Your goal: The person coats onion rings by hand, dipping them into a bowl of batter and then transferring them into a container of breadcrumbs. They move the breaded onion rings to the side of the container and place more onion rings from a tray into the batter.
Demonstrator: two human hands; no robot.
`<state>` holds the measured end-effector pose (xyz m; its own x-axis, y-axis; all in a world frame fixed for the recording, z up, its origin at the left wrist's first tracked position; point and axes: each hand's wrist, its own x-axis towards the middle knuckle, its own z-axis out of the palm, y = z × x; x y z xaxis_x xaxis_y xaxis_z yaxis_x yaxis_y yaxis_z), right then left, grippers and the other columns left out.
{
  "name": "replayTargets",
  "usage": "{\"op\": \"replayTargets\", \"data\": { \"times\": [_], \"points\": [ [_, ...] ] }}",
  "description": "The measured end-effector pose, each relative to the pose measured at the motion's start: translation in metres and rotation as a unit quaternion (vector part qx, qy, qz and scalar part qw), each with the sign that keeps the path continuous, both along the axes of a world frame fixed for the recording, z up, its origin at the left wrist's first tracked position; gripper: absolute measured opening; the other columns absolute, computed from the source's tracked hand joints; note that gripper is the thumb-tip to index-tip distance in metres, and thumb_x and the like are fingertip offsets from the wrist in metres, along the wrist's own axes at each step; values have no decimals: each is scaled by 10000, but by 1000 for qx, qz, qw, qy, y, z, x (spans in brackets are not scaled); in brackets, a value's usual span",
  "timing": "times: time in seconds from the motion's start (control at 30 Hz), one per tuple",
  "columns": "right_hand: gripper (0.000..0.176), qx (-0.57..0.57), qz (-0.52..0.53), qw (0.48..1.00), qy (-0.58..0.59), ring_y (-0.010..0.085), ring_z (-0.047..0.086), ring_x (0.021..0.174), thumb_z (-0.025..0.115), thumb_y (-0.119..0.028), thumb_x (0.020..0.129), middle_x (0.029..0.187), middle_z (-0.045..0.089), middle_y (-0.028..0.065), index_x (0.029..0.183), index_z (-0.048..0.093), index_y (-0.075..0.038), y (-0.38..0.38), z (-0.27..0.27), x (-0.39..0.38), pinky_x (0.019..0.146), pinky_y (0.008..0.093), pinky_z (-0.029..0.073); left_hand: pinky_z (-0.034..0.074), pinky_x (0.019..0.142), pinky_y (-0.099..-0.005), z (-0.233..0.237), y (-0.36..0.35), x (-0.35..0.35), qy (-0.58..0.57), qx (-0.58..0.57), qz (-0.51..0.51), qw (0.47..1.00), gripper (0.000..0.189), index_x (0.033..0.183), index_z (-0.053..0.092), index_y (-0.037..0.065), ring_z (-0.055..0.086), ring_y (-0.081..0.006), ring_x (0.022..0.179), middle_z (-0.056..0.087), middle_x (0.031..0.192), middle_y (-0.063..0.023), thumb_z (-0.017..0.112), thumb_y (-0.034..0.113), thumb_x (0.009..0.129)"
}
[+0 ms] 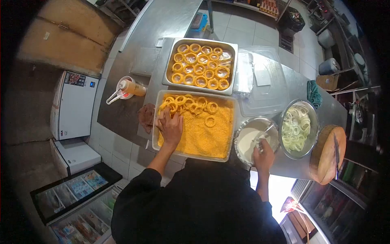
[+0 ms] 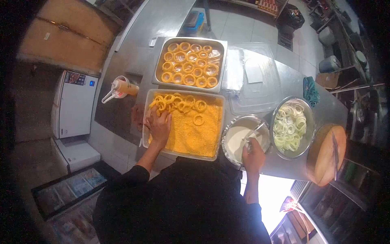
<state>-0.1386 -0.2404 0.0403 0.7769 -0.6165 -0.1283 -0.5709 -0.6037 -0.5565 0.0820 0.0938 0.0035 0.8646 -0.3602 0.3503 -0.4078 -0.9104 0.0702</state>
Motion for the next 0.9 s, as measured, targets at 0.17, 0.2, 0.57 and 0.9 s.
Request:
{"op": "replayTargets", "data": {
  "times": [0.17, 0.2, 0.57, 0.9],
  "points": [
    [340, 6, -8, 1000, -14, 371, 749, 1014, 765, -168, 868, 1107, 774, 147, 1206, 727, -145, -1, -5, -3, 878, 465, 578, 230, 1111, -520, -5, -5, 5, -2, 19, 39, 999, 258, 1034, 808, 118, 418, -313, 1351, 570, 1361, -95, 871, 291, 852],
    [342, 4, -7, 1000, -17, 371, 750, 1014, 765, -172, 869, 1113, 775, 148, 1208, 727, -146, -1, -5, -3, 879, 465, 578, 230, 1111, -520, -5, -5, 7, -3, 18, 38, 999, 258, 1034, 808, 118, 418, -313, 1351, 570, 1361, -95, 871, 291, 852],
    [356, -10, 2, 1000, -10, 377, 752, 988, 766, -173, 868, 1114, 776, 151, 1218, 723, -122, -1, -6, -3, 855, 466, 587, 248, 1124, -543, 32, -3, 10, 20, -29, 29, 999, 215, 995, 793, 74, 432, -331, 1320, 589, 1303, -97, 860, 227, 860],
    [349, -1, 15, 1000, -16, 379, 754, 990, 738, -152, 875, 1105, 774, 161, 1222, 719, -115, -2, -1, -2, 863, 470, 586, 529, 871, -257, 87, 34, 41, 487, -544, 32, 683, 208, 1128, 768, 3, 654, -80, 921, 720, 1021, 7, 775, 181, 1019]
  ]
}}
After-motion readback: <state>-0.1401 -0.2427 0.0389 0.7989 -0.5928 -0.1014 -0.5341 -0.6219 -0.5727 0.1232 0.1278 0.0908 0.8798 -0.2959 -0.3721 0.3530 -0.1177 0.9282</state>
